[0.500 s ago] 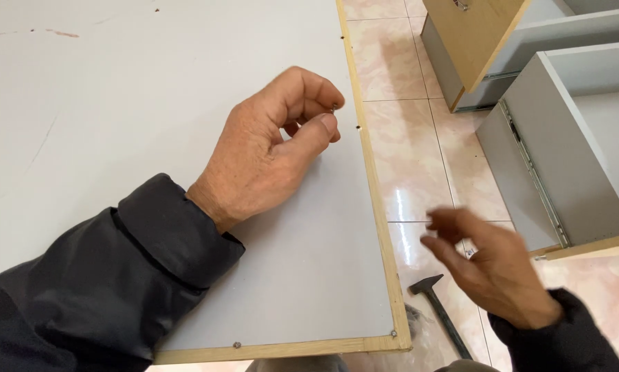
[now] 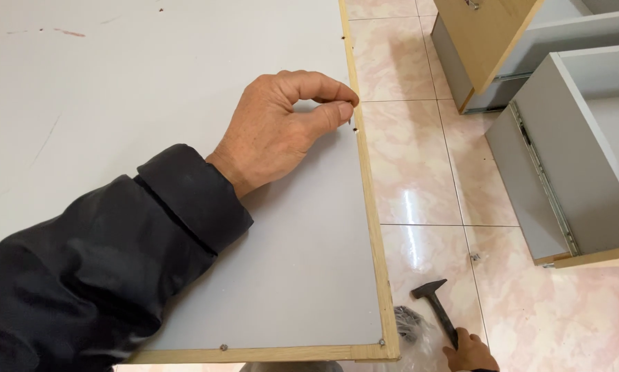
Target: The person assembles a wooden furniture piece by applying glue to the joints and hammering nails into the frame. The person uses a hammer to secure the nails and a glue tube to reinforce the connections.
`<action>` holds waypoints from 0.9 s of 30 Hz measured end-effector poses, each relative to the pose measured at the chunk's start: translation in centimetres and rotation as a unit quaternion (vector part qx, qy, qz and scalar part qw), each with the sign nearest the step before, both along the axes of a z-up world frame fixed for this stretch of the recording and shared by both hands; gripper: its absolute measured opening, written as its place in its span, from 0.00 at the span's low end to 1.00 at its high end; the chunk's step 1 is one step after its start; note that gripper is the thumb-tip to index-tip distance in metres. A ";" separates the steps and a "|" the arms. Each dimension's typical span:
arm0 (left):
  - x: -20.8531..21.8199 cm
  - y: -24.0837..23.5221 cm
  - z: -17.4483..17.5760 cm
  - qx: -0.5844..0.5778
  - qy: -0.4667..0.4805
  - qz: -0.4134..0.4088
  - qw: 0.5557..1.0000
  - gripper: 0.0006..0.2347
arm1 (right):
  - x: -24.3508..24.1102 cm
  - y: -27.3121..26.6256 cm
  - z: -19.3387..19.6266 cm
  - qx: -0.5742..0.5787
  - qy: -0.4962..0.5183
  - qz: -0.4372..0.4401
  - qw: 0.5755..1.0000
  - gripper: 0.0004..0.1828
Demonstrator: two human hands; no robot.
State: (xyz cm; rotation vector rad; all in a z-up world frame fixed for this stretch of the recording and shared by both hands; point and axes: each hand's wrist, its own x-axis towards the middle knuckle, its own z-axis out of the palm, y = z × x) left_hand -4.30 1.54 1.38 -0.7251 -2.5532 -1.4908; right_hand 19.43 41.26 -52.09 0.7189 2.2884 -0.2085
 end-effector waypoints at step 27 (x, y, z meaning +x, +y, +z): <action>-1.0 0.8 -1.1 0.006 -0.039 0.000 0.999 0.04 | -2.3 -1.8 4.1 -0.017 -0.059 0.009 0.998 0.15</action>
